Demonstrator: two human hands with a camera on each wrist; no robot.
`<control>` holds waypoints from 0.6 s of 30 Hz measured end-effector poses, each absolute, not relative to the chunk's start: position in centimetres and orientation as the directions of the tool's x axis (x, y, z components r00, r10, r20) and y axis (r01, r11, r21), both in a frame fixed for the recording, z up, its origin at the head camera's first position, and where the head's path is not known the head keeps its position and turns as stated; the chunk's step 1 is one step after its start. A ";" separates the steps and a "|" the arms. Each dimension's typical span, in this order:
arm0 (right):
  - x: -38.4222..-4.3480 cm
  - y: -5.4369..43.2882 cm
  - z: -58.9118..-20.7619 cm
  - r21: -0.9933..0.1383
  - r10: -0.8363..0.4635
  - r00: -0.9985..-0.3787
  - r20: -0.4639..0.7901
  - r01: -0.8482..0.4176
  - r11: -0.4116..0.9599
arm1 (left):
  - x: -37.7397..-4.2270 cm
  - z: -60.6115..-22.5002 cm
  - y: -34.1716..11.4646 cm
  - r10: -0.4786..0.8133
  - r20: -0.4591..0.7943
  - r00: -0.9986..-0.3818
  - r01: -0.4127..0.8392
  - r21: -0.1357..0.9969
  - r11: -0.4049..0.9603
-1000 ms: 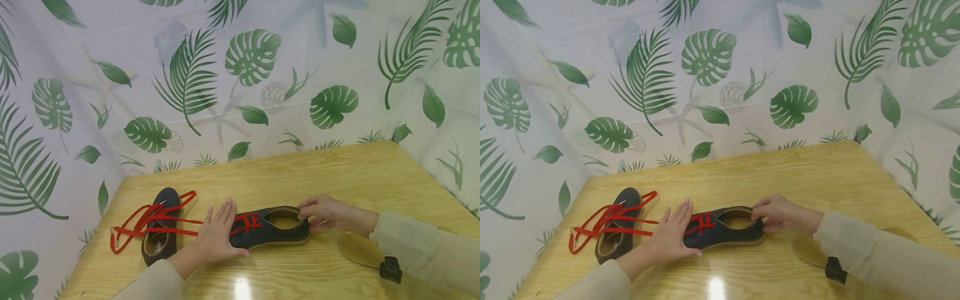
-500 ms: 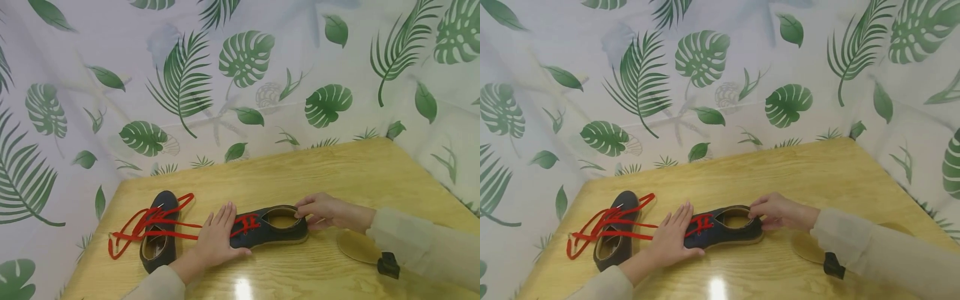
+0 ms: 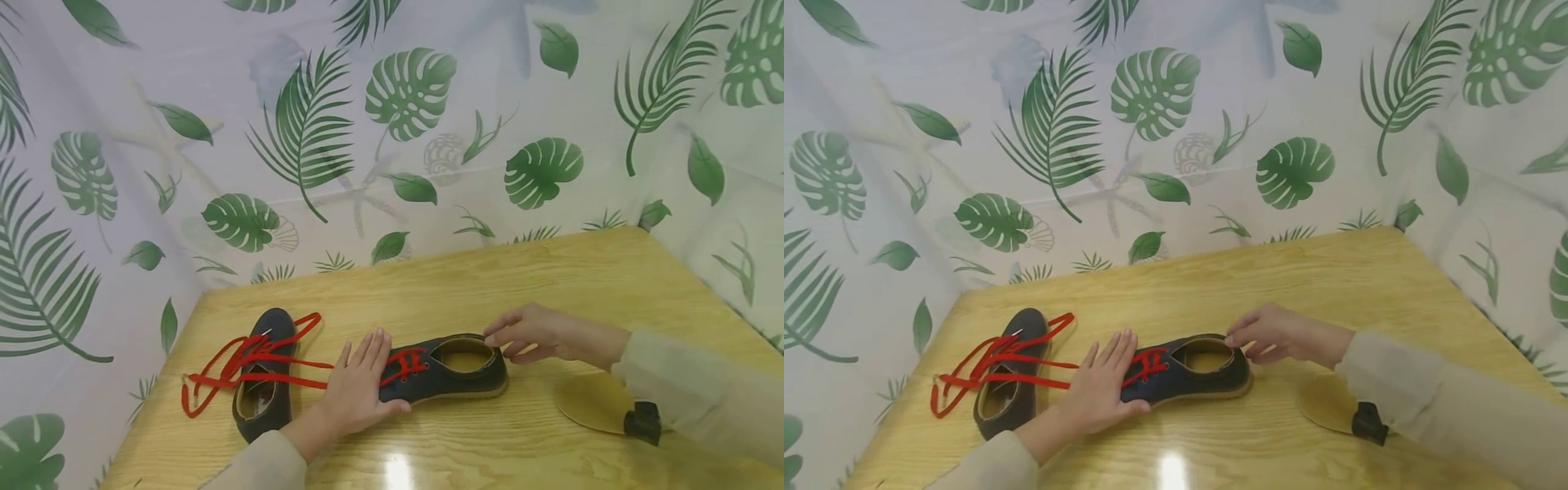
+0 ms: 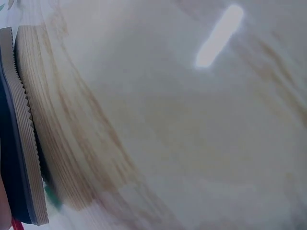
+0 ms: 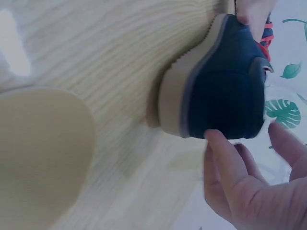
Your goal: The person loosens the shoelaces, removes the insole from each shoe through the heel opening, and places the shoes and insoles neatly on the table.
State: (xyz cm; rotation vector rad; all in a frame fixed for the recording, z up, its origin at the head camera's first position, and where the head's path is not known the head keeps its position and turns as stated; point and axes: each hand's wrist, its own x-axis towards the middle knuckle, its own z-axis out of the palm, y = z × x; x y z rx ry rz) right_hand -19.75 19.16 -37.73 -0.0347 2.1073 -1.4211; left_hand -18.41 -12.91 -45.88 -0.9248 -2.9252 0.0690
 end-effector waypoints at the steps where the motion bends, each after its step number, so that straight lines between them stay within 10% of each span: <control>1: -19.8 19.2 -37.5 -0.862 -0.339 -0.833 -0.437 0.280 0.422 | -18.4 -45.9 -12.9 0.577 0.060 -0.814 0.573 -0.072 0.816; 18: -20.5 16.5 -34.7 -0.875 -0.409 -0.860 -0.305 0.084 0.476 | -18.4 -45.8 -12.9 0.577 0.046 -0.815 0.574 -0.073 0.816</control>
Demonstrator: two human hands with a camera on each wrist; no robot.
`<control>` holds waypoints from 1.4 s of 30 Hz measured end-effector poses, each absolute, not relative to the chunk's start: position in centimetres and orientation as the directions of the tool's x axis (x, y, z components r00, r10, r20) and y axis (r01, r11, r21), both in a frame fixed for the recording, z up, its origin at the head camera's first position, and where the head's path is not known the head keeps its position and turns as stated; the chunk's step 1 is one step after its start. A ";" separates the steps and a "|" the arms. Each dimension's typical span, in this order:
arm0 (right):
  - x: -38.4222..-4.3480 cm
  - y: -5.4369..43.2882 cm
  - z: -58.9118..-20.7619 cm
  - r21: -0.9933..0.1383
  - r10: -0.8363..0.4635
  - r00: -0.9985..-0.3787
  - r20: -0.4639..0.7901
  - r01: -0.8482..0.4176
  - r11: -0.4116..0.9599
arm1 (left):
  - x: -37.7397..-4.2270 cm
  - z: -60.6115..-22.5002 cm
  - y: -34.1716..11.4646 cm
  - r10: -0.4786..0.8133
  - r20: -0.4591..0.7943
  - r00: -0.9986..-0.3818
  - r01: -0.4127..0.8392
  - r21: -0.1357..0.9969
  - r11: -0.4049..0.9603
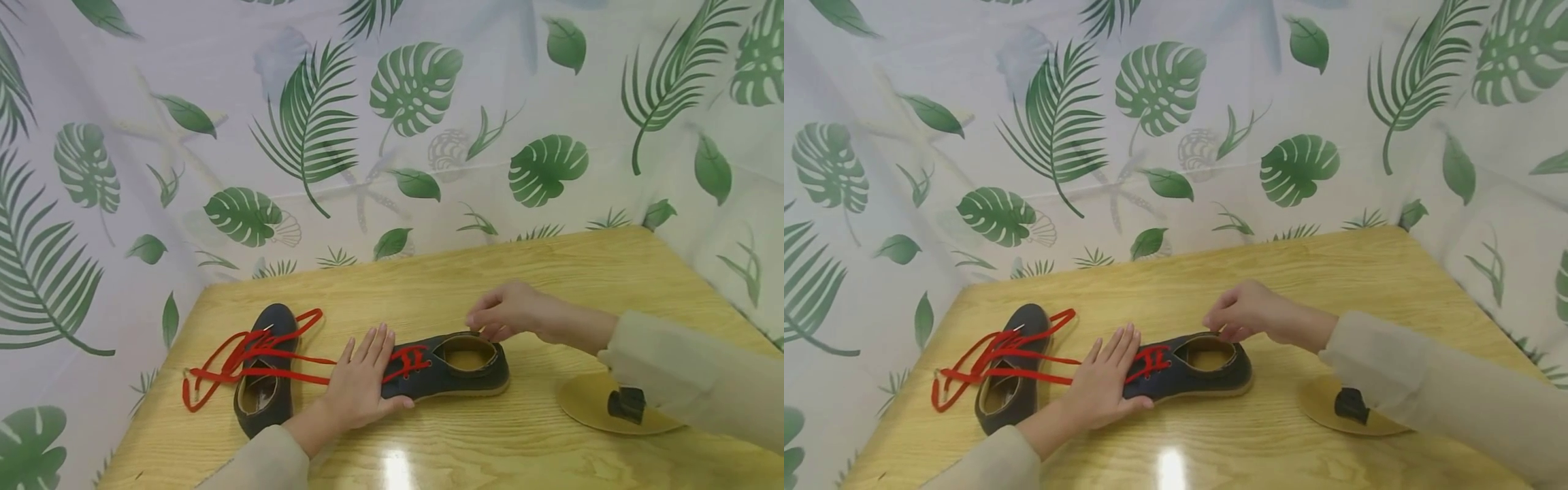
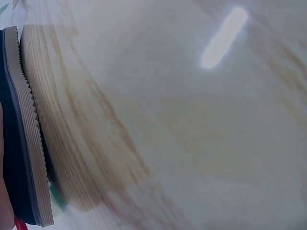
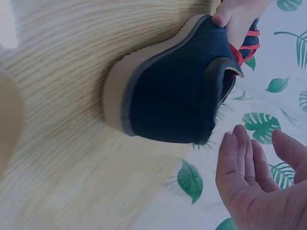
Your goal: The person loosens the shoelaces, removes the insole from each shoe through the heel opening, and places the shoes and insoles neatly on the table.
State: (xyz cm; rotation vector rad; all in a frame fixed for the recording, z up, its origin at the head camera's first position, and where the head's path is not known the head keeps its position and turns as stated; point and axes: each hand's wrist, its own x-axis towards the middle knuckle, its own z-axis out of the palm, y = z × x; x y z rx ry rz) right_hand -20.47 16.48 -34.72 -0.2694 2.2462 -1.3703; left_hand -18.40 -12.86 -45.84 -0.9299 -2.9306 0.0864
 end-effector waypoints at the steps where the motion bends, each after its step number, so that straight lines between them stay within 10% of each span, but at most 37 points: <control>1: -20.4 16.2 -34.7 -0.874 -0.411 -0.861 -0.301 0.076 0.481 | -18.4 -45.9 -12.9 0.579 0.049 -0.814 0.575 -0.076 0.815; 20: -21.8 12.6 -34.3 -0.663 -0.562 -0.738 -0.374 -0.210 0.718 | -18.4 -45.5 -13.1 0.596 0.028 -0.802 0.595 -0.045 0.802; 42: -21.6 12.0 -37.1 -0.538 -0.535 -0.769 -0.350 -0.303 0.787 | -18.3 -45.8 -13.0 0.616 0.052 -0.786 0.615 -0.022 0.788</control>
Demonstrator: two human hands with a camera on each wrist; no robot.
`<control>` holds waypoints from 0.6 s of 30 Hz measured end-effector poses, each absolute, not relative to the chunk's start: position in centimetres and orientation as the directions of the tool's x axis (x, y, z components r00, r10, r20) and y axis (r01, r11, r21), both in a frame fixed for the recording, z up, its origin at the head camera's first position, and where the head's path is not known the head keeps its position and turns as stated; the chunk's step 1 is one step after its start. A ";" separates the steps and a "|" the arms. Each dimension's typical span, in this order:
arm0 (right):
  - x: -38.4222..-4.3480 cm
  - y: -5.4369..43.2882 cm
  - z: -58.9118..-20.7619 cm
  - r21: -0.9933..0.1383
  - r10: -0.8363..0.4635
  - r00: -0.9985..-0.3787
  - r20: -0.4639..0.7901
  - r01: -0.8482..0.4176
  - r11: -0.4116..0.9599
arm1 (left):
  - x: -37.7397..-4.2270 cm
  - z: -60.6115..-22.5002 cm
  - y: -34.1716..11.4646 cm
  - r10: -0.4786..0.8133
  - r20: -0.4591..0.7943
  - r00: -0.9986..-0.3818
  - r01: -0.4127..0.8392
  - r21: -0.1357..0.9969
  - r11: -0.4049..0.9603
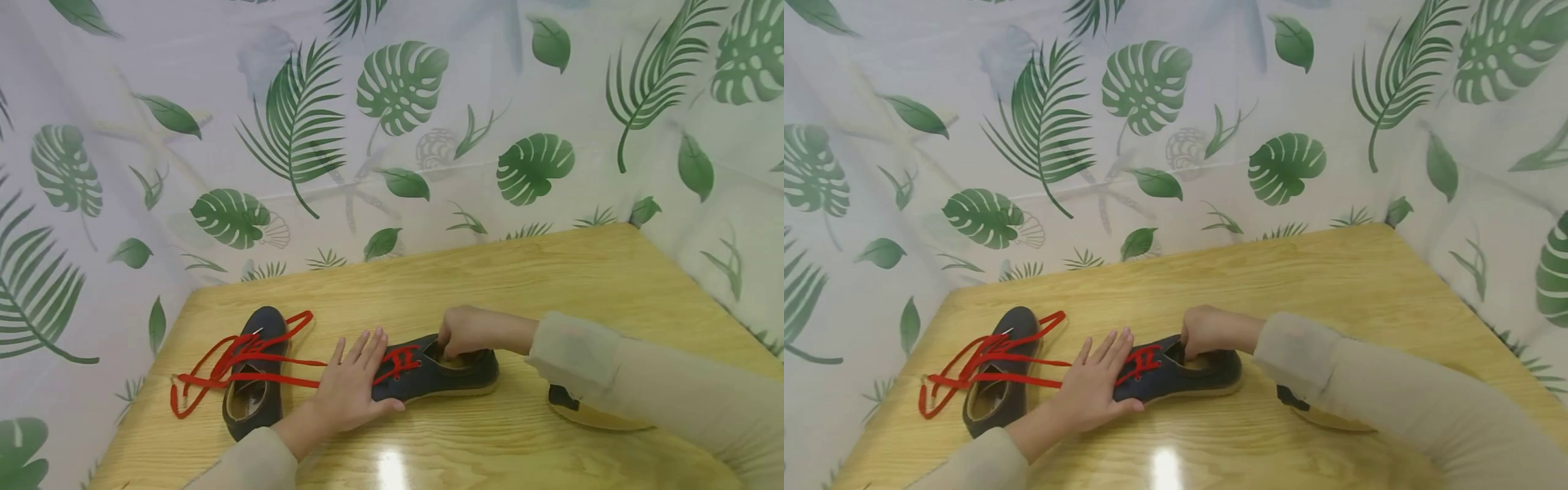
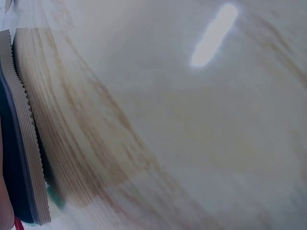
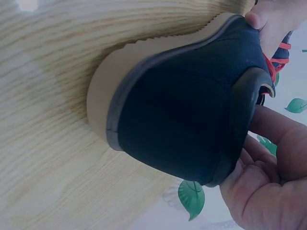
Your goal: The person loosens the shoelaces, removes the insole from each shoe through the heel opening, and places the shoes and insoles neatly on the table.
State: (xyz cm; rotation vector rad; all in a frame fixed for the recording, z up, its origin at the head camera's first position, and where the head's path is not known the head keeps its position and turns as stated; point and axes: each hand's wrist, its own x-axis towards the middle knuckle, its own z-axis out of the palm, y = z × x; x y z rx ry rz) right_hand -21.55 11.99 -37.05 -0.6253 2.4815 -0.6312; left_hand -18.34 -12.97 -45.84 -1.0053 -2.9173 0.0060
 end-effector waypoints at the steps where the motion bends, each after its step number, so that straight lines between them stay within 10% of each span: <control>1: -21.6 12.0 -37.1 -0.532 -0.534 -0.771 -0.347 -0.307 0.789 | -18.4 -45.9 -13.0 0.616 0.052 -0.786 0.615 -0.026 0.788; 18: -21.9 12.5 -38.2 -0.615 -0.521 -0.804 -0.286 -0.263 0.744 | -18.4 -46.4 -13.0 0.625 0.077 -0.777 0.624 -0.044 0.780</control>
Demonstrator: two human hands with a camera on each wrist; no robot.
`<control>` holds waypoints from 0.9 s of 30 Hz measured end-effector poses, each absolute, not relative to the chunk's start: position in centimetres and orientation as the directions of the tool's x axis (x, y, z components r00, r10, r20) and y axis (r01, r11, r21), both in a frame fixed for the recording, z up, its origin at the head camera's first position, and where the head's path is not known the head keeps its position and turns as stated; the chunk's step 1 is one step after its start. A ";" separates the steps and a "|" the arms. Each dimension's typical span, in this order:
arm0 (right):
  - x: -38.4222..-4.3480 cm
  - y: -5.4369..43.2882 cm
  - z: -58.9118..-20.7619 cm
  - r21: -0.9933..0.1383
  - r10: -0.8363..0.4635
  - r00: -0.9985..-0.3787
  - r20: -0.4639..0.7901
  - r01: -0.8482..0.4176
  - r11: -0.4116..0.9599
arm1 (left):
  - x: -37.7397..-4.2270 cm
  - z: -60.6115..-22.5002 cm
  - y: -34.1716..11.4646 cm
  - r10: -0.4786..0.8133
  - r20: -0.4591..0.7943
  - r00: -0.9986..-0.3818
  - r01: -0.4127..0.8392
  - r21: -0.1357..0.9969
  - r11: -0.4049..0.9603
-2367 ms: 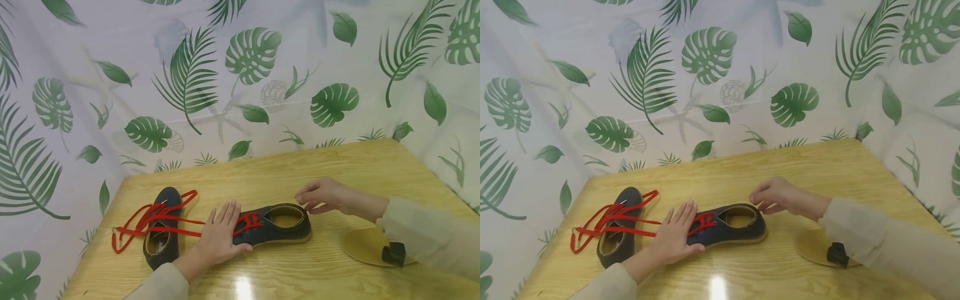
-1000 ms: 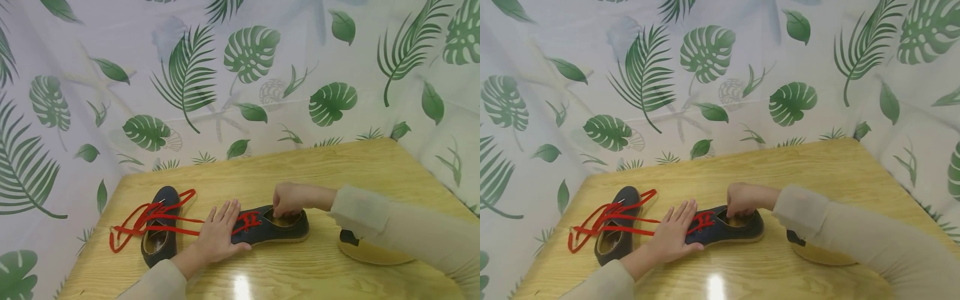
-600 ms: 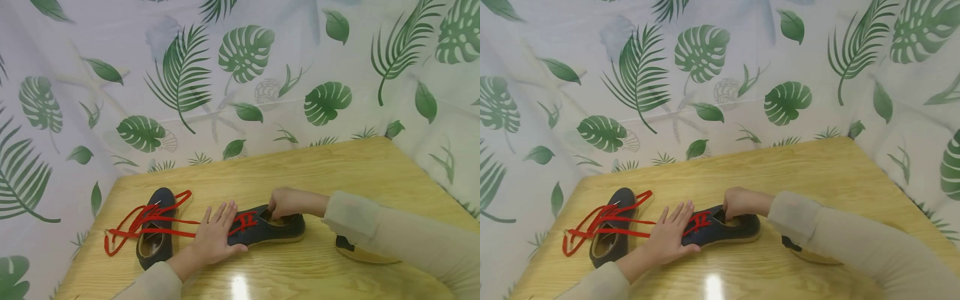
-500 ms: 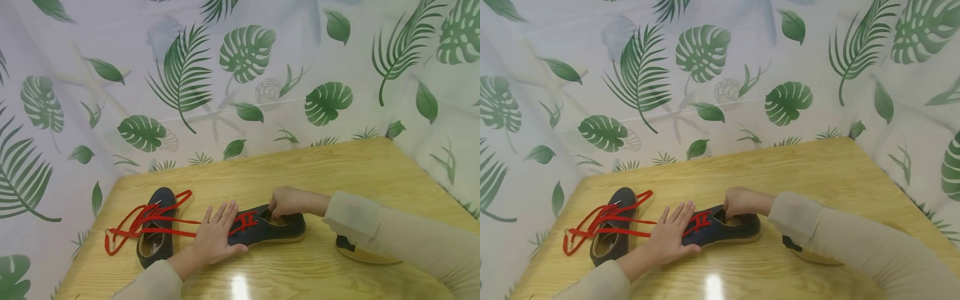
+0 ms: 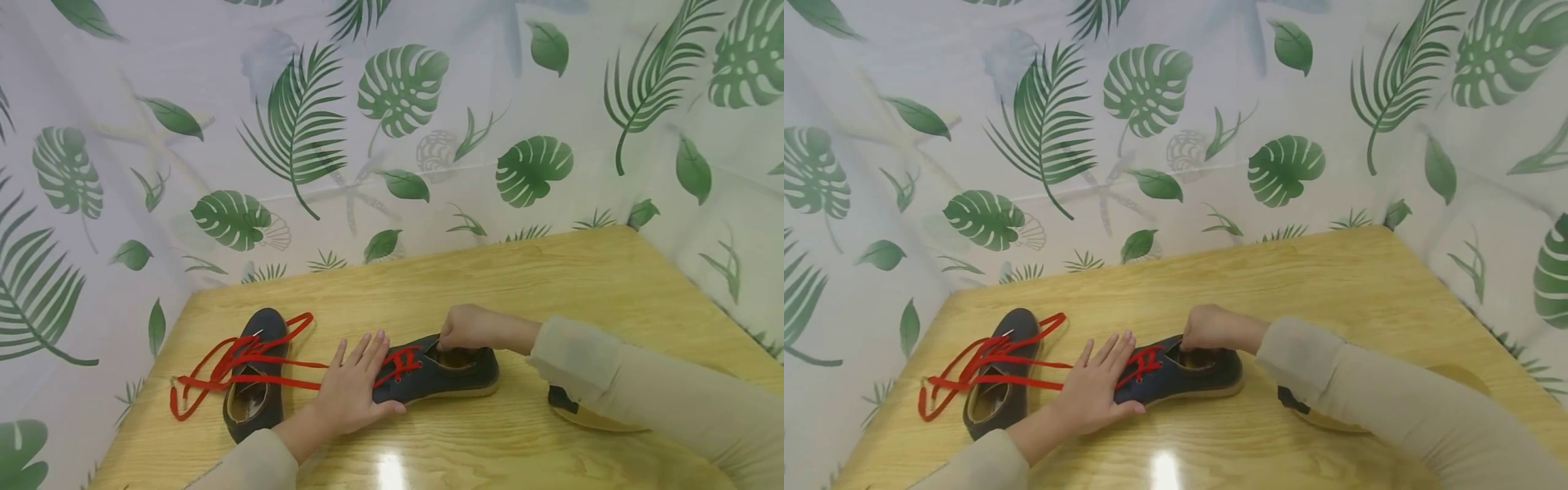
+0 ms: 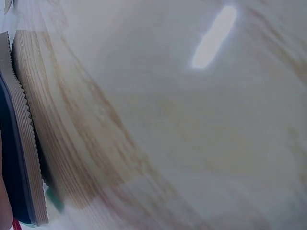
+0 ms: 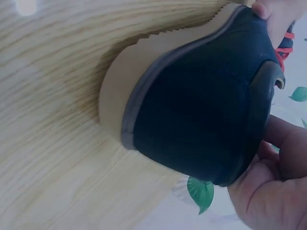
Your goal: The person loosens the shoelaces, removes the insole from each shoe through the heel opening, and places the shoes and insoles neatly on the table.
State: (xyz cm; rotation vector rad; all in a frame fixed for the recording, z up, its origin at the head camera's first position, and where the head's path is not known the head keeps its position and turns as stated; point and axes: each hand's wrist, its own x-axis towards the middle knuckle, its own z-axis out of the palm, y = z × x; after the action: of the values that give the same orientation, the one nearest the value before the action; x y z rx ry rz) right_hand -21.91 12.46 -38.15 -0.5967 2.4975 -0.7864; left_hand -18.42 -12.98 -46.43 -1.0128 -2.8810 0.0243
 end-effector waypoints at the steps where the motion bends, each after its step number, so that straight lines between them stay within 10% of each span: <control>1: -21.9 12.4 -38.2 -0.610 -0.520 -0.804 -0.289 -0.264 0.747 | -18.4 -46.4 -13.0 0.625 0.078 -0.777 0.624 -0.042 0.781; 27: -21.7 11.9 -37.6 -0.534 -0.550 -0.768 -0.329 -0.329 0.779 | -18.4 -45.7 -13.0 0.611 0.080 -0.787 0.613 -0.005 0.790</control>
State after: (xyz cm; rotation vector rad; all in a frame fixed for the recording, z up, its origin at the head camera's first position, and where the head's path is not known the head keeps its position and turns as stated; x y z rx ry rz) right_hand -21.72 11.87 -37.62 -0.6589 2.4941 -0.6277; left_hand -18.36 -12.99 -45.74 -0.9931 -2.8983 -0.0319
